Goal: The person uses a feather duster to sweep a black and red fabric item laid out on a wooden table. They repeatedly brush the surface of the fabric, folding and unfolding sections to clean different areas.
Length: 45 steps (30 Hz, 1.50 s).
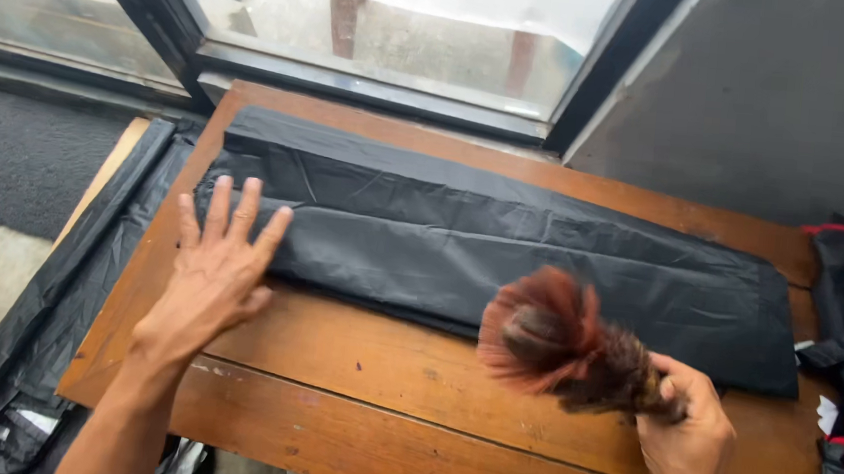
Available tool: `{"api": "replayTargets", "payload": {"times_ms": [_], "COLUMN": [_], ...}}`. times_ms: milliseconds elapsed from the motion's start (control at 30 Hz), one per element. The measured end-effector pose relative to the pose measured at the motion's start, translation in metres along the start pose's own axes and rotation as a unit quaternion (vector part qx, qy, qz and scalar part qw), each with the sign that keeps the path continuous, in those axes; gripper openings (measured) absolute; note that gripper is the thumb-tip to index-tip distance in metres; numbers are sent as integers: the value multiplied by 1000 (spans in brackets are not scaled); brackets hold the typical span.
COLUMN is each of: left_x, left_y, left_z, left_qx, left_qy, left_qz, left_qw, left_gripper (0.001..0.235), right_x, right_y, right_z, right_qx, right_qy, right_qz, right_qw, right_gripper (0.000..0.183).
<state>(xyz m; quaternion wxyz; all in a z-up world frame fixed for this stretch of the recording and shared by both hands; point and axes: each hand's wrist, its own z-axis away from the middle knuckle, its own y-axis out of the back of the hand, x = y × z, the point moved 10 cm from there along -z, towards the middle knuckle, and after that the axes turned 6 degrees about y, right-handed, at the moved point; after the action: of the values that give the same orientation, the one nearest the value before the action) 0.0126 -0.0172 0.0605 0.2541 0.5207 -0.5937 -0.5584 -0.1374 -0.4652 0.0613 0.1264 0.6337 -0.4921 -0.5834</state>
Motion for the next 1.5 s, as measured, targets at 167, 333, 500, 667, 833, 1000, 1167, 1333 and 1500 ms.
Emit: {"api": "replayTargets", "payload": {"times_ms": [167, 333, 500, 667, 833, 1000, 1167, 1333, 1500], "left_x": [138, 251, 292, 292, 289, 285, 283, 272, 268], "left_y": [94, 82, 76, 70, 71, 84, 87, 110, 101], "left_z": [-24, -32, -38, -43, -46, -43, -43, -79, -113], "left_qx": [84, 130, 159, 181, 196, 216, 221, 144, 182], "left_qy": [-193, -265, -276, -247, -228, -206, -181, -180, -104], "left_qz": [281, 309, 304, 315, 339, 360, 359, 436, 439], "left_qw": [936, 904, 898, 899, 891, 884, 888, 870, 873], "left_gripper": [88, 80, 58, 51, 40, 23, 17, 44, 40], "right_x": [-8, 19, 60, 57, 59, 43, 78, 80, 71], "right_y": [-13, 6, 25, 13, -4, 16, 9, 0, -1], "right_z": [-5, 4, 17, 6, 1, 15, 37, 19, 15], "right_qx": [10, 79, 189, 48, 62, 200, 110, 89, 79], "right_qy": [37, -184, -134, -249, -245, -139, -351, -210, -179], "right_qz": [9, -72, -58, -92, -217, -172, 18, 91, 102], "right_qw": [999, 977, 971, 963, 943, 955, 930, 970, 975], "right_gripper": [27, 20, 14, 38, 40, 29, 45, 36, 34]}}
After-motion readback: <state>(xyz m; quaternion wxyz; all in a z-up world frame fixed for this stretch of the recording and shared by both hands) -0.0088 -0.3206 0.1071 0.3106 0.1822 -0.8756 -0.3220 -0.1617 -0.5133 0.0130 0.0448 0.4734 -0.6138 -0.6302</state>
